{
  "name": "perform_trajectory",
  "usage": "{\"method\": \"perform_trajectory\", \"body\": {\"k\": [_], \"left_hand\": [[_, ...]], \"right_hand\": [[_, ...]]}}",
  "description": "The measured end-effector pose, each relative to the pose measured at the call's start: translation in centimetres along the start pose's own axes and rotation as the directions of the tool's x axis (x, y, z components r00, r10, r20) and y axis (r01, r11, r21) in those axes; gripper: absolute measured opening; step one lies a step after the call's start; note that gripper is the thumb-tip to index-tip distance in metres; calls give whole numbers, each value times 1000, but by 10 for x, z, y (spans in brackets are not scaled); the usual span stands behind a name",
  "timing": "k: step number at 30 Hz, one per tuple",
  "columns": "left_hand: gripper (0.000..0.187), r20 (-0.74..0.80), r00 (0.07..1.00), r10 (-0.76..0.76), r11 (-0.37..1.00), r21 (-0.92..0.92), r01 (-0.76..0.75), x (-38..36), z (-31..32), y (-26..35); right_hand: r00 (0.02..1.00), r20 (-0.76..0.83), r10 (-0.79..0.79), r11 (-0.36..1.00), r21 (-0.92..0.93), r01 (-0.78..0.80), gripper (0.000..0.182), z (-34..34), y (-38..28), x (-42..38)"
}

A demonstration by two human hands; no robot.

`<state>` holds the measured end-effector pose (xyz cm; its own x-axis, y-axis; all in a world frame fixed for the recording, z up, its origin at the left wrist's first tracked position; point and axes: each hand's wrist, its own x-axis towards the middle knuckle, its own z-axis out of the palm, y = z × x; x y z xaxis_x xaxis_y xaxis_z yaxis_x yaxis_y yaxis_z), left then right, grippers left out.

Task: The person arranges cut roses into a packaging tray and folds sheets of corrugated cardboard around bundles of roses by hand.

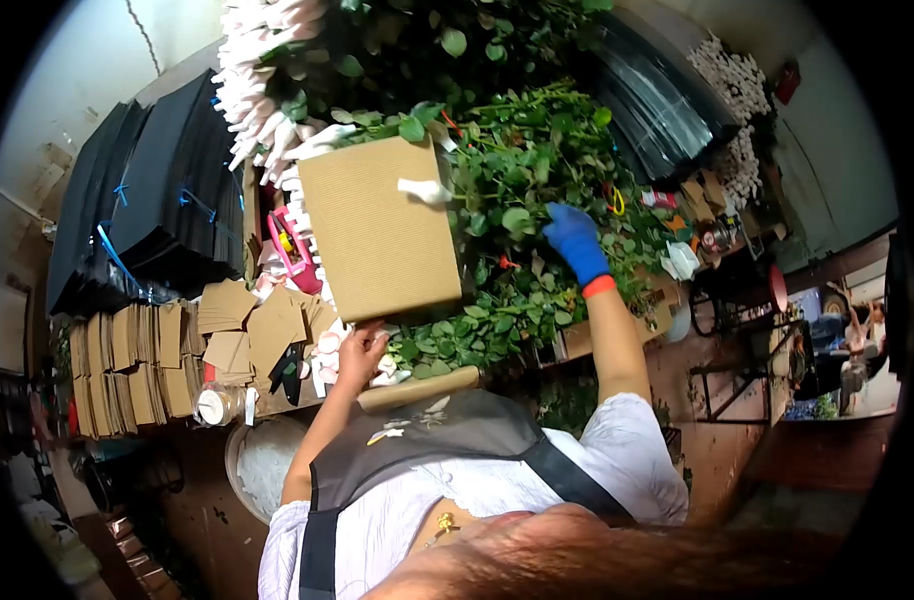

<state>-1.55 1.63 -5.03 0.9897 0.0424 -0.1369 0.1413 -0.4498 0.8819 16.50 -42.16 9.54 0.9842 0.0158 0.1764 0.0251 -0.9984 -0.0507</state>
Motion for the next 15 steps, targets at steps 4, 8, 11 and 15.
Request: {"method": "perform_trajectory", "body": {"k": [4,8,11,15], "left_hand": [[35,-32,997,72,991,112,-68,-2,-2,8],[36,-72,990,123,983,145,-111,-4,-3,13],[36,-104,974,202,971,150,-186,2,-4,14],[35,-65,993,100,984,156,-89,-8,-3,16]], "right_hand": [[798,-567,205,918,395,45,31,-37,22,-4],[885,-460,-70,963,199,180,25,-74,3,-26],[953,-228,202,559,825,79,27,-64,22,-11],[894,-374,-247,938,141,318,43,-44,8,-26]]}}
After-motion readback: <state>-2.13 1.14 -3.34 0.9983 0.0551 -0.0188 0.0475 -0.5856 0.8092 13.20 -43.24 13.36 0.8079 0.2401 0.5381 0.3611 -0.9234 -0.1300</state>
